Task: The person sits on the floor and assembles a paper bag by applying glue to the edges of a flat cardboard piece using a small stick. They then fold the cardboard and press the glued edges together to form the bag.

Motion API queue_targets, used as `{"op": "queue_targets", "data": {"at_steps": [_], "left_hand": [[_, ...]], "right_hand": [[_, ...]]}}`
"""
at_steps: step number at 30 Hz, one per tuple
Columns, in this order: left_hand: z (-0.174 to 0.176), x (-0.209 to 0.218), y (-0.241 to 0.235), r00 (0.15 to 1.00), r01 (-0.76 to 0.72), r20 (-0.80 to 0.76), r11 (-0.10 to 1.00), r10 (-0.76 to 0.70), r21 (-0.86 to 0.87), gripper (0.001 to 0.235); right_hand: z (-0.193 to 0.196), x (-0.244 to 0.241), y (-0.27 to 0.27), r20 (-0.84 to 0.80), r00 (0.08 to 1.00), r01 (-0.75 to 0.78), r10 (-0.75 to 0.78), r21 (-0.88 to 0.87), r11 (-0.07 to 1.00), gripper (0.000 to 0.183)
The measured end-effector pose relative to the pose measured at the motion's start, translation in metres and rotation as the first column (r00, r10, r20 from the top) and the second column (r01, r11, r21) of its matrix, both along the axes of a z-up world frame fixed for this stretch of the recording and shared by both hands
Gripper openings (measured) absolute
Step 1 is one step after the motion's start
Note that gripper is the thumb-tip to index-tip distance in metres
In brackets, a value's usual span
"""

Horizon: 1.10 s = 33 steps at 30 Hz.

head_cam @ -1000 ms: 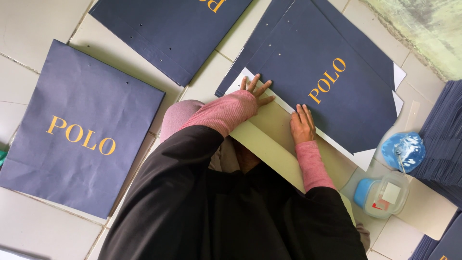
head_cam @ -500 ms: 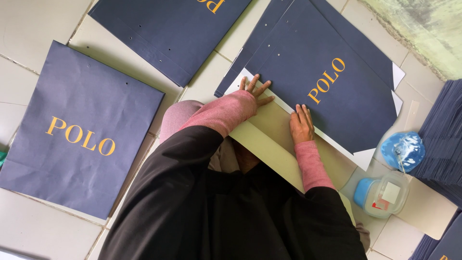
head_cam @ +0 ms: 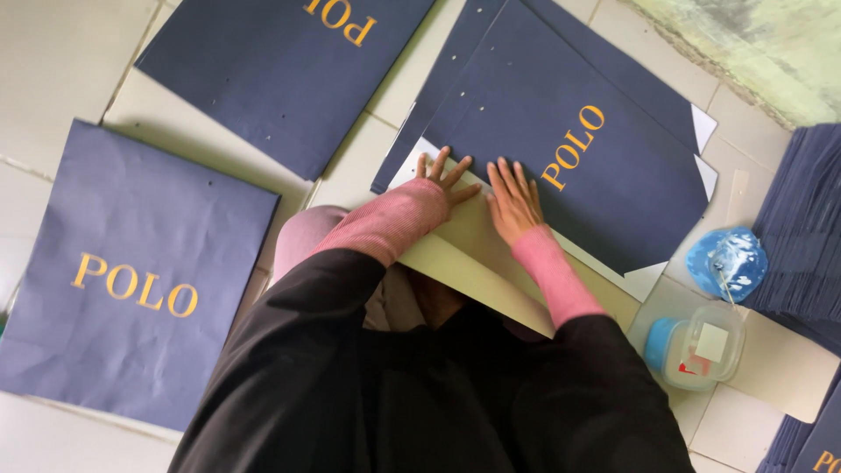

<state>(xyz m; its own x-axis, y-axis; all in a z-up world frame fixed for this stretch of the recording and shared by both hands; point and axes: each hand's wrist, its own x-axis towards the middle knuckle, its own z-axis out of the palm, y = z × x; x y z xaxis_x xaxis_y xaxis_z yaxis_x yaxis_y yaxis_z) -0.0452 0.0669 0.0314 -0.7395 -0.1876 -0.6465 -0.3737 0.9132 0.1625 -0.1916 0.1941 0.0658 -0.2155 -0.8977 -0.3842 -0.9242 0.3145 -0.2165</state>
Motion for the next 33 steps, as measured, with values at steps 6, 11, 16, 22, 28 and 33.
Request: {"op": "queue_targets", "data": {"at_steps": [6,11,16,22,28,33], "left_hand": [[0.057,0.011,0.0,0.998,0.033,0.059,0.999,-0.031,-0.03,0.082],[0.054,-0.009,-0.005,0.98,0.043,0.19,0.998,-0.049,0.036,0.102],[0.025,-0.016,-0.002,0.969,0.05,0.241,0.999,-0.05,0.008,0.106],[0.019,-0.017,0.001,0.977,0.057,0.209,0.997,-0.046,-0.048,0.109],[0.03,-0.011,-0.004,0.978,0.062,0.197,0.998,-0.065,0.02,0.102],[0.025,-0.01,-0.003,0.985,0.04,0.166,0.999,-0.039,-0.005,0.095]], "right_hand": [[-0.01,-0.042,-0.122,-0.132,0.987,0.1,-0.091,0.062,0.993,0.054],[-0.019,-0.076,-0.205,-0.126,0.969,0.22,-0.215,0.031,0.975,0.062],[-0.02,-0.099,-0.25,-0.09,0.946,0.31,-0.31,-0.02,0.951,0.07],[-0.021,-0.12,-0.266,-0.082,0.941,0.327,-0.329,-0.041,0.944,0.07],[-0.028,-0.111,-0.265,-0.086,0.943,0.316,-0.322,-0.07,0.946,0.066],[-0.024,-0.109,-0.264,-0.092,0.947,0.299,-0.308,-0.104,0.949,0.063]]}}
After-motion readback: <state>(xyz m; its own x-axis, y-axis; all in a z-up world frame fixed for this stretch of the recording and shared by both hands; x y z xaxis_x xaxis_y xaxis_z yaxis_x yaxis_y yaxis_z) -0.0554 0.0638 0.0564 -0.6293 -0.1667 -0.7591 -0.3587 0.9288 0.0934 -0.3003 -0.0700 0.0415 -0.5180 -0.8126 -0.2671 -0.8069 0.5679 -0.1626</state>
